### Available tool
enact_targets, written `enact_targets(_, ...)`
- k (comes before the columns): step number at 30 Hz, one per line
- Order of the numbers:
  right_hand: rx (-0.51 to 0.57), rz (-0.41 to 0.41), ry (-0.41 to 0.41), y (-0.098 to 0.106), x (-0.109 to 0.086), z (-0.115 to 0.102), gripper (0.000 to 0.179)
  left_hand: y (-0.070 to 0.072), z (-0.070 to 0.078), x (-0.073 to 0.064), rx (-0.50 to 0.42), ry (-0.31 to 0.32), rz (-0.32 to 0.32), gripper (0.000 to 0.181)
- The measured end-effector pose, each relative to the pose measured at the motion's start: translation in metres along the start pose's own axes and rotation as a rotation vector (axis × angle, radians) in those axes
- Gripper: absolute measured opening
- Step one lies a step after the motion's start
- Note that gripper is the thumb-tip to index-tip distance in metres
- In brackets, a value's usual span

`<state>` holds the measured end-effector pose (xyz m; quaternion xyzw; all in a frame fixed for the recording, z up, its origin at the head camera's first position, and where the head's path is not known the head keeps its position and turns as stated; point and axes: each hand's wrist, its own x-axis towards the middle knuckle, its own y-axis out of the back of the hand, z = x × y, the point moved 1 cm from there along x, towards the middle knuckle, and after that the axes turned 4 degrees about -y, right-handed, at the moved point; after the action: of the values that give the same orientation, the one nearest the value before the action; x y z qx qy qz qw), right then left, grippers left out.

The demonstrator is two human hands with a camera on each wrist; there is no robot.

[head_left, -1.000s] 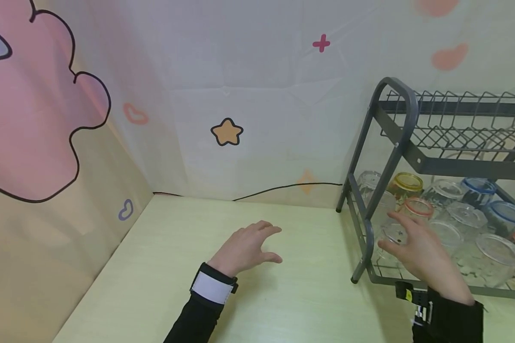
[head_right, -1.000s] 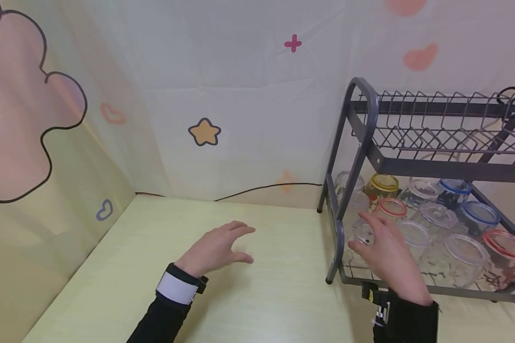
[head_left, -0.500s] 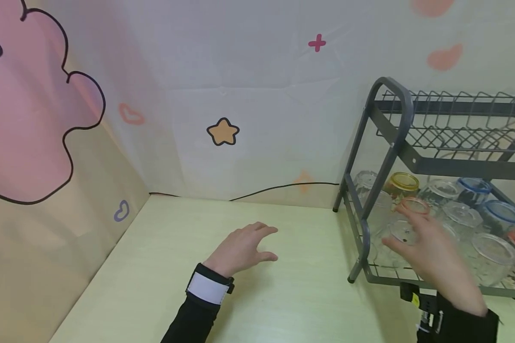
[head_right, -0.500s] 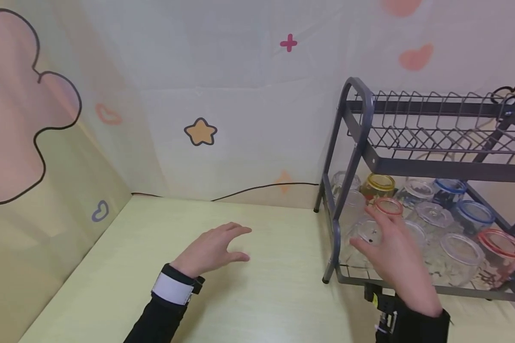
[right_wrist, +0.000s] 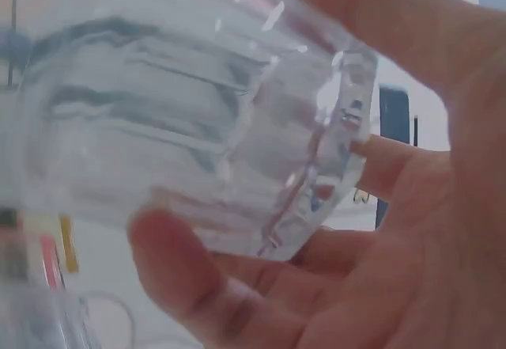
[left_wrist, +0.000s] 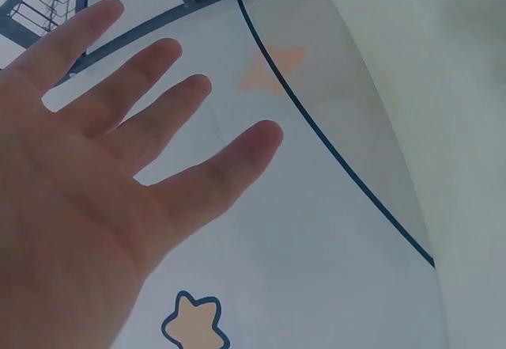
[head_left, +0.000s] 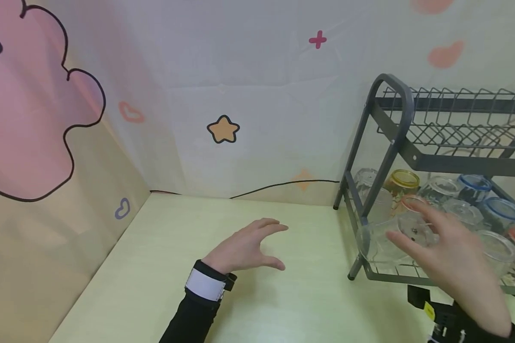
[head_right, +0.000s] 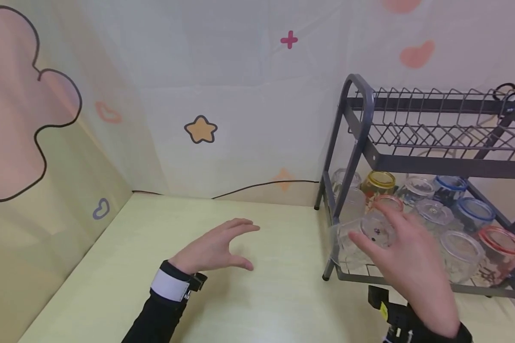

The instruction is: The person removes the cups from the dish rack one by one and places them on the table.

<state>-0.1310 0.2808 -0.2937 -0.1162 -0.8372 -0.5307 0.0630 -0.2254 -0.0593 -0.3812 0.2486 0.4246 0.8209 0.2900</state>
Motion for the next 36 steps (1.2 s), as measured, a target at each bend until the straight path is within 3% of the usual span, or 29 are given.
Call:
enact_targets(6,0.107,-0.048,0.099,-0.012,0.006,-0.021,0.073,-0.001,0.004,0.002,-0.071,-0.056,0.002,0.088)
enact_targets(12,0.259,-0.143,0.114,-0.031,0.013,-0.038,0.066,-0.003,0.008,0.006,-0.098,-0.122,0.048,0.094)
enact_targets(19,0.341,-0.149,0.114,-0.046,0.016,-0.058,0.065,-0.001,0.014,0.007,-0.141,-0.166,0.143,0.112)
enact_targets(25,0.372,-0.127,0.126,-0.055,0.025,-0.065,0.064,0.000,0.023,0.017,-0.235,-0.224,0.189,0.118)
enact_targets(36,0.679,-0.214,0.140,-0.069,0.043,-0.069,0.059,0.002,0.019,0.030,-0.323,-0.201,0.231,0.123)
